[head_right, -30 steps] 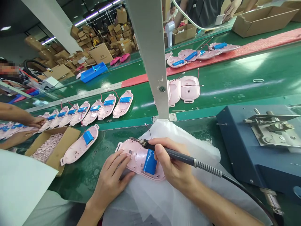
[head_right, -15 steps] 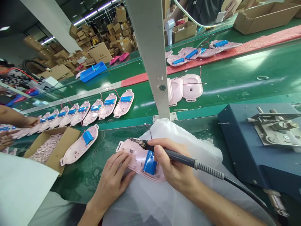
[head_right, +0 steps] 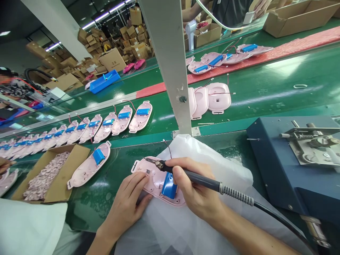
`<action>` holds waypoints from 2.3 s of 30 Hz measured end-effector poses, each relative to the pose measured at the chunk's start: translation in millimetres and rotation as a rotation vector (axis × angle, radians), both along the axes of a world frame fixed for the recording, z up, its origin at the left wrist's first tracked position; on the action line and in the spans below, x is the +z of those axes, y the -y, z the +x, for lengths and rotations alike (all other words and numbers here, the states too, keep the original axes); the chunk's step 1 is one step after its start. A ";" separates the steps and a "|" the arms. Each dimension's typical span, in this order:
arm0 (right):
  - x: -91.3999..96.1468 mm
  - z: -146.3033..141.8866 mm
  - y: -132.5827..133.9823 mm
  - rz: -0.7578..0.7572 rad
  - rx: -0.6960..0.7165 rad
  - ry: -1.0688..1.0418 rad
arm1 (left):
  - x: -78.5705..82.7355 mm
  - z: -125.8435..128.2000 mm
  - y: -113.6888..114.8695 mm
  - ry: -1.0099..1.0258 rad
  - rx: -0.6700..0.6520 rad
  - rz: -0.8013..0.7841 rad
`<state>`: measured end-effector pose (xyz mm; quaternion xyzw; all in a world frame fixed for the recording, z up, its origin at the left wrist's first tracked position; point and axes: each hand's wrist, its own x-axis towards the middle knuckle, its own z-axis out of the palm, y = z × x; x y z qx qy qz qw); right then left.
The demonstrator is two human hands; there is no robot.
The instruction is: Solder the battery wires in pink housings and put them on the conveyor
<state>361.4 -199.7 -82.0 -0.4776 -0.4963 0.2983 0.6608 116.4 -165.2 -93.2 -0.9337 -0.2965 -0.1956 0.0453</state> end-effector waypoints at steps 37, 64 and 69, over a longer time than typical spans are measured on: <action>-0.3 0.2 -0.7 0.047 0.044 0.010 | 3.4 6.3 1.7 -0.057 0.035 0.073; -7.3 1.4 -0.5 -0.214 0.143 0.139 | -6.3 0.7 6.6 0.053 0.054 -0.001; -6.8 2.0 -1.3 -0.206 0.159 0.182 | -7.7 0.4 7.1 0.068 0.053 -0.003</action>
